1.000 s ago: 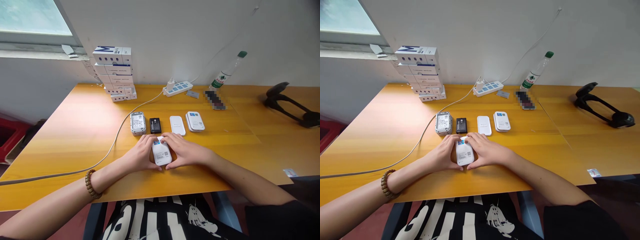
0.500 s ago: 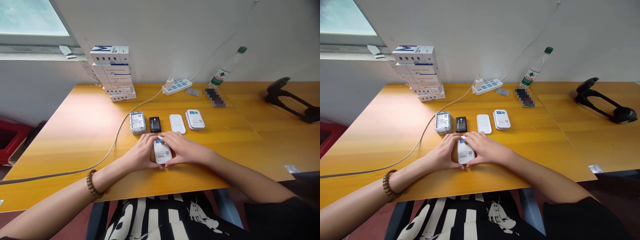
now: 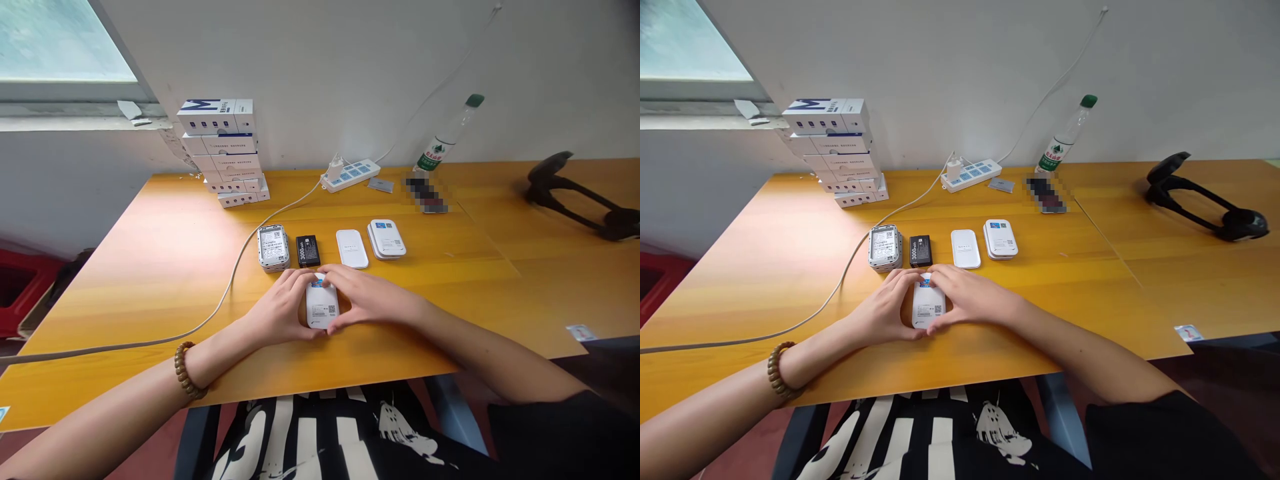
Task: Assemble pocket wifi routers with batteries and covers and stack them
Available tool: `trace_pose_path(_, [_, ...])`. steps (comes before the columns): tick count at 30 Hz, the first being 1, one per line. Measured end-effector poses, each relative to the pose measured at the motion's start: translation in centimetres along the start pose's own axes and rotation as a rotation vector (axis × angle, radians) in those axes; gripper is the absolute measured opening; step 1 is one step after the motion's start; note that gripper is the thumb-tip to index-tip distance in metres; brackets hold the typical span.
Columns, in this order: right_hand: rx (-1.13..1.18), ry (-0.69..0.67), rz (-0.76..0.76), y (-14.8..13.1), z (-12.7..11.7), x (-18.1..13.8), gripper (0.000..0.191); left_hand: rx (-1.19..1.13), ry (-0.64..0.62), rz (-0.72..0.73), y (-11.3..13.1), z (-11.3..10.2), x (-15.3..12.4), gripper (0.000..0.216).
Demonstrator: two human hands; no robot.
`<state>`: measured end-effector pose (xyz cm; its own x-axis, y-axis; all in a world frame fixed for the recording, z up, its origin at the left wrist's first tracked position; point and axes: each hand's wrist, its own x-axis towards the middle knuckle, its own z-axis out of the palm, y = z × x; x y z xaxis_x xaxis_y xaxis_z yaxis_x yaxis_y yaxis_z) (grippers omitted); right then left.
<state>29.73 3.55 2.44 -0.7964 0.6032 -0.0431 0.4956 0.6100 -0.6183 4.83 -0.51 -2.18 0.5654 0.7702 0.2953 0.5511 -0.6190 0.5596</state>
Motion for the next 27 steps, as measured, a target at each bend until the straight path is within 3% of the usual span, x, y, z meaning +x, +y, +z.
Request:
trace_pose_path(4, [0.332, 0.149, 0.238, 0.7, -0.6, 0.6, 0.044, 0.104, 0.136, 0.16, 0.2, -0.1, -0.2, 0.087])
trace_pose_path(9, [0.708, 0.046, 0.154, 0.9, 0.0, 1.0, 0.043, 0.212, 0.267, 0.303, 0.3, 0.1, -0.5, 0.074])
trace_pose_path(15, [0.484, 0.247, 0.012, 0.4, 0.7, 0.5, 0.036, -0.085, 0.253, 0.248, -0.2, -0.4, -0.3, 0.098])
trace_pose_path(16, [0.435, 0.262, -0.026, 0.3, 0.7, 0.4, 0.035, -0.125, 0.257, 0.212, -0.2, -0.6, -0.2, 0.091])
trace_pose_path(20, [0.334, 0.293, -0.186, 0.3, 1.2, 0.3, 0.032, -0.092, 0.26, 0.205, -0.1, -1.2, 0.1, 0.02])
trace_pose_path(27, [0.332, 0.256, -0.288, -0.1, 1.6, 0.7, 0.018, -0.023, 0.336, 0.372, 0.3, -1.5, 0.2, 0.018])
